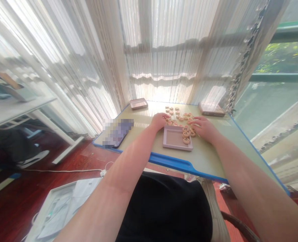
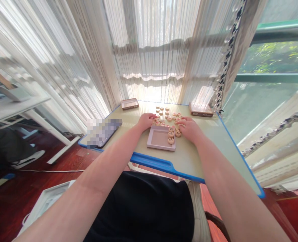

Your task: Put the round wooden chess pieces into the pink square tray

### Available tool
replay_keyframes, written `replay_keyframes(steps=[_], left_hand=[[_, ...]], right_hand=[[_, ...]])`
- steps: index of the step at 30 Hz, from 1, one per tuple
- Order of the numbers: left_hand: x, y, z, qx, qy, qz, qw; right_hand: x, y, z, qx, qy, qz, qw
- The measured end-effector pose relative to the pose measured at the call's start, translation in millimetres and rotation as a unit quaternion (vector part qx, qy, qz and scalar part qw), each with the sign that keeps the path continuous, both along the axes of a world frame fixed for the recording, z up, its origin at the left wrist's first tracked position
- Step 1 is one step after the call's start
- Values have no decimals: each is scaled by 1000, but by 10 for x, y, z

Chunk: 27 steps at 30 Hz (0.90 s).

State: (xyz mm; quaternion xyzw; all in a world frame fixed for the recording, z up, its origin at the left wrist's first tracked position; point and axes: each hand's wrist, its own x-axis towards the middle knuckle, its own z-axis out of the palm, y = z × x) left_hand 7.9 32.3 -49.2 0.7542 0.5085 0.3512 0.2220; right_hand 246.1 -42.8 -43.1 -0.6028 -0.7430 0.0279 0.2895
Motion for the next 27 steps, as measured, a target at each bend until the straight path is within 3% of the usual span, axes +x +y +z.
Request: replay_keyframes(steps=[5,11,21,27], left_hand=[[-12,33,-11,-39,-42,23,998],[-24,109,-81,-115,-162,8,980],[-6,73,-51,-152,-188,4,970],[-1,7,3,-124,-156,25,980]], right_hand=[[-32,11,13,-8,-1,38,999],[-64,-59,68,-17,7,-33,999],[-50,-132,110,-37,9,-4,999],[-38,-125,86,-17,15,-22,1000]])
